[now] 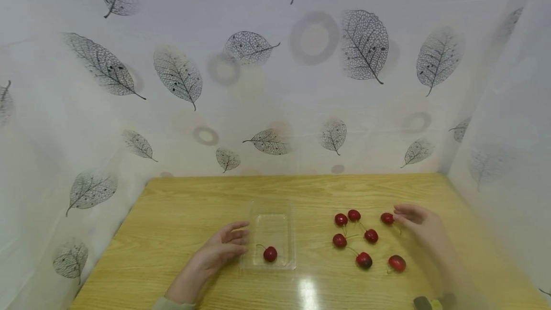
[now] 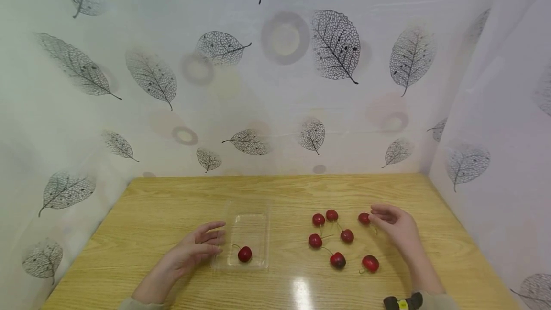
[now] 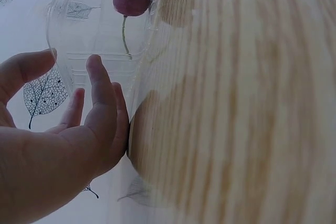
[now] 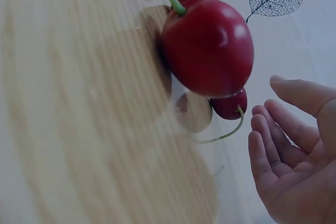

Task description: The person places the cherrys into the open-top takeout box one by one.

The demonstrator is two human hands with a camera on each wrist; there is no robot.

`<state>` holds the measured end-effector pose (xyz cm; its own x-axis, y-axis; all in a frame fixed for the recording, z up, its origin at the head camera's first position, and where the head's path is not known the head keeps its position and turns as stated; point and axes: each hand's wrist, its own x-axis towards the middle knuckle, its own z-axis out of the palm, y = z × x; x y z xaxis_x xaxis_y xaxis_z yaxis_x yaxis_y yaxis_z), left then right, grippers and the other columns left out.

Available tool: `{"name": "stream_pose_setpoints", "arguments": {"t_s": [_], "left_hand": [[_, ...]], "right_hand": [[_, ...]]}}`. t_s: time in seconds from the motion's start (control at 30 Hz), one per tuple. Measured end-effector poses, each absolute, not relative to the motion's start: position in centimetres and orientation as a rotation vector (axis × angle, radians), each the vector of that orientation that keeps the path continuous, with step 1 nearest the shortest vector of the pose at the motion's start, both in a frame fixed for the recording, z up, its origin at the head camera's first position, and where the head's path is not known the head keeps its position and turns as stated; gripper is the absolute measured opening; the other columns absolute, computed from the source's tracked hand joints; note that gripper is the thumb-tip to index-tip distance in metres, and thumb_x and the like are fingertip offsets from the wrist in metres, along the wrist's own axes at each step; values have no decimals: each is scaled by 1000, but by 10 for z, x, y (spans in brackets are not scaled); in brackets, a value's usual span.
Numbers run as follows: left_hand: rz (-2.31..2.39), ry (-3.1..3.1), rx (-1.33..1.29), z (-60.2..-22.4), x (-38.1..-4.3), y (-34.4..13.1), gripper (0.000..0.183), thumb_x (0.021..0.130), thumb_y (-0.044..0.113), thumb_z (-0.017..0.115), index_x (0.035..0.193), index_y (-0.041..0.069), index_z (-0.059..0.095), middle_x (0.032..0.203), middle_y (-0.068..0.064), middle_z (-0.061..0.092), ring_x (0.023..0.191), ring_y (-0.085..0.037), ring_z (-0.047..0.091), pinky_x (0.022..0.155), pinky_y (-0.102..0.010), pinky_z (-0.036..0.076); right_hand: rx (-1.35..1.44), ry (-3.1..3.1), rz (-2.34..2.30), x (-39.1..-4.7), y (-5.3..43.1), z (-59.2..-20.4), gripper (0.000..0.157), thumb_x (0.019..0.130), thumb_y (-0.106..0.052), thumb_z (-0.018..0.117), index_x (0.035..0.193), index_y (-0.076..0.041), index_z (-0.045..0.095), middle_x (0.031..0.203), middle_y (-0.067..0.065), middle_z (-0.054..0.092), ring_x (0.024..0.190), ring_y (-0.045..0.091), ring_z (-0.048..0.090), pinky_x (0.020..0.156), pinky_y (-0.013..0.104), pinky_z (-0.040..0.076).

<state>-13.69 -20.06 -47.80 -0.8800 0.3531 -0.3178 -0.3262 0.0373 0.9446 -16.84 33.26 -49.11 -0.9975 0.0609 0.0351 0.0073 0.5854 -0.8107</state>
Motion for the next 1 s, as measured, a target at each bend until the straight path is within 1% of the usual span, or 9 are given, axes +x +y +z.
{"name": "stream_pose_setpoints", "arguments": {"t_s": [0.07,0.17,0.33,0.47,0.6,0.7,0.87,0.9,1.0], "left_hand": [[1897,1849,26,-478,-137,-201,79,92,-1,71,161,-6,32,160,-35,38,125,-19,58,96,-26,54],[1905,1841,36,-478,-136,-201,79,92,-2,70,161,-6,31,160,-36,37,127,-21,58,96,-26,54],[1910,1834,28,-478,-136,-201,80,92,-3,69,161,-6,29,161,-37,35,126,-21,58,96,-26,54],[1907,1840,23,-478,-136,-202,79,92,-3,68,161,-6,29,161,-37,35,125,-20,59,96,-26,54],[1902,1848,35,-479,-136,-202,79,92,-3,68,161,-6,30,161,-38,35,128,-22,58,97,-26,55],[1902,1848,44,-479,-136,-202,80,92,-2,68,161,-6,29,162,-38,34,129,-23,58,97,-26,55],[1901,1850,49,-479,-136,-202,80,93,-2,68,162,-7,29,162,-38,33,130,-23,57,98,-26,54],[1901,1850,50,-479,-135,-202,80,93,-1,68,162,-7,29,162,-39,33,130,-24,57,99,-26,54],[1898,1847,51,-479,-136,-202,80,92,-1,69,162,-6,29,163,-38,32,133,-26,56,99,-27,54]], "right_hand": [[-69,-2750,1412,-169,333,-492,49,101,-25,73,137,6,63,121,12,79,91,-20,58,82,3,45],[-76,-2764,1417,-171,334,-494,49,102,-25,72,137,7,62,123,15,78,92,-22,56,83,1,44],[-53,-2822,1376,-172,335,-495,51,103,-29,70,139,7,62,134,27,71,92,-26,51,83,1,41],[-45,-2844,1396,-172,335,-496,52,104,-29,69,141,7,60,134,27,70,94,-26,50,83,1,41],[-78,-2865,1439,-172,334,-496,55,105,-30,68,144,7,57,138,28,68,94,-26,49,83,2,42],[-103,-2895,1449,-172,333,-496,58,105,-33,68,146,6,55,144,28,64,99,-21,51,83,5,44],[-85,-2924,1365,-173,331,-496,58,102,-34,72,143,5,59,143,28,64,105,0,62,83,9,45],[-74,-2931,1340,-174,331,-497,58,102,-34,72,142,5,59,142,29,65,105,1,63,82,9,44],[-72,-2939,1304,-175,331,-499,58,100,-34,75,141,5,61,139,28,67,99,-5,61,82,9,44]]}}
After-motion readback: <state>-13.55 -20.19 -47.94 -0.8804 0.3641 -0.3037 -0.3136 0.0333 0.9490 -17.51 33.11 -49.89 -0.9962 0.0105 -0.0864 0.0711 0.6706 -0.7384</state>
